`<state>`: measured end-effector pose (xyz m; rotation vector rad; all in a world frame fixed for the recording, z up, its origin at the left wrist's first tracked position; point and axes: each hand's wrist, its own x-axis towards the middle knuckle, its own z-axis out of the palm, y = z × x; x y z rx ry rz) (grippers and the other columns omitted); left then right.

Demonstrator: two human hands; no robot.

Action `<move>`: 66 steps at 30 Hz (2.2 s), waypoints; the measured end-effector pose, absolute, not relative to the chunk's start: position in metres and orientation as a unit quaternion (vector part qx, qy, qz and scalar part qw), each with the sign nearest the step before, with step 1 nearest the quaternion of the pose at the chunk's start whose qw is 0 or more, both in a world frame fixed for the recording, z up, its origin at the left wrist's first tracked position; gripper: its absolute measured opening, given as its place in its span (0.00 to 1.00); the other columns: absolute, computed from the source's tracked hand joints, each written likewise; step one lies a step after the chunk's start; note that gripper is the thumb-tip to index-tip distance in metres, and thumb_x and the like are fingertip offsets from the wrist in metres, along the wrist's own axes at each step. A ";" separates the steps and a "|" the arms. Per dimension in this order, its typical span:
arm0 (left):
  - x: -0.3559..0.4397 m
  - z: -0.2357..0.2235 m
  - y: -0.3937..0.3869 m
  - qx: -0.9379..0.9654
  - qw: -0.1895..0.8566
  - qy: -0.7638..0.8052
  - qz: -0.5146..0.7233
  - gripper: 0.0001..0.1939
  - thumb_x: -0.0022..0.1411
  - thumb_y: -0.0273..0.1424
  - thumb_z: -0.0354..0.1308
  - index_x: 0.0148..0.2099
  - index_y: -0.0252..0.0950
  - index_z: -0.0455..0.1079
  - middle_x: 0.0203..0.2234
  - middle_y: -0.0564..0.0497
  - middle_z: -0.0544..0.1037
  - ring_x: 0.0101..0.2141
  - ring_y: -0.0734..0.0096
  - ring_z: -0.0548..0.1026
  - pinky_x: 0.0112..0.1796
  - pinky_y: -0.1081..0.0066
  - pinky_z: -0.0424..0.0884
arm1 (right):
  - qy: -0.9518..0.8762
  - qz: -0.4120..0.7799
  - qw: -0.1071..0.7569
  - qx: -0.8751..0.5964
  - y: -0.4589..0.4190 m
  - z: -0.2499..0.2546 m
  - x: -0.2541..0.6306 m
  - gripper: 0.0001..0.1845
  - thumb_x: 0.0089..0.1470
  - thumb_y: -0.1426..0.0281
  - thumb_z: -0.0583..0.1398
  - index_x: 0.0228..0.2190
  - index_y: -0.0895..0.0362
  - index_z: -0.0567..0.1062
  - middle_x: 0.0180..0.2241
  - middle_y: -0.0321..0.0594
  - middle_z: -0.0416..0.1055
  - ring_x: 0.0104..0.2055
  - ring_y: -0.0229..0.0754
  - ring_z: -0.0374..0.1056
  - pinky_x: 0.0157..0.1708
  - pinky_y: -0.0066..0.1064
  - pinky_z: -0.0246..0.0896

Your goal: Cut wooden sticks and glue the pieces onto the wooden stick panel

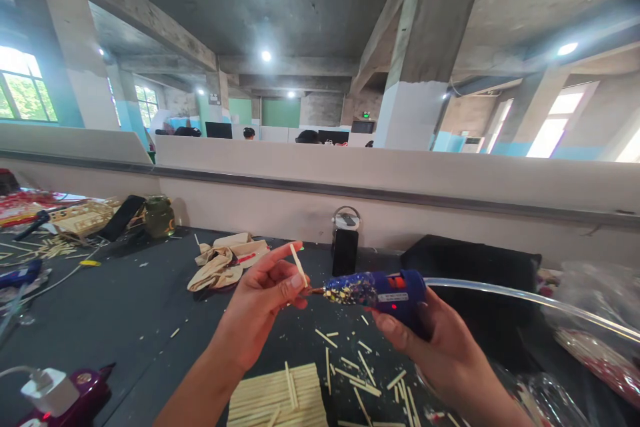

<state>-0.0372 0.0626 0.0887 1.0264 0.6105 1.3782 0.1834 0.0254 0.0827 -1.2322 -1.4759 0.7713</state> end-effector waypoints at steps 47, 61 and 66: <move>-0.022 0.089 0.042 0.473 0.714 0.234 0.459 0.09 0.48 0.28 0.69 0.33 0.33 0.77 0.19 0.54 0.75 0.22 0.74 0.75 0.25 0.75 0.72 | -0.667 0.324 0.492 -0.456 0.030 0.126 0.147 0.20 0.55 0.54 0.57 0.29 0.58 0.77 0.22 0.34 0.67 0.19 0.31 0.55 0.19 0.26 0.50; -0.014 0.082 0.045 0.504 0.711 0.259 0.417 0.08 0.53 0.30 0.66 0.36 0.33 0.78 0.22 0.49 0.79 0.24 0.72 0.75 0.30 0.73 0.72 | -0.546 0.532 0.542 -0.354 0.042 0.100 0.157 0.14 0.47 0.60 0.66 0.24 0.59 0.75 0.17 0.28 0.58 0.17 0.27 0.45 0.17 0.25 0.36; -0.016 0.078 0.053 0.513 0.673 0.266 0.462 0.10 0.56 0.33 0.65 0.41 0.35 0.78 0.30 0.49 0.80 0.32 0.72 0.75 0.38 0.73 0.70 | -0.540 0.532 0.548 -0.354 0.045 0.098 0.155 0.14 0.47 0.60 0.66 0.23 0.58 0.75 0.16 0.27 0.58 0.18 0.28 0.45 0.17 0.26 0.35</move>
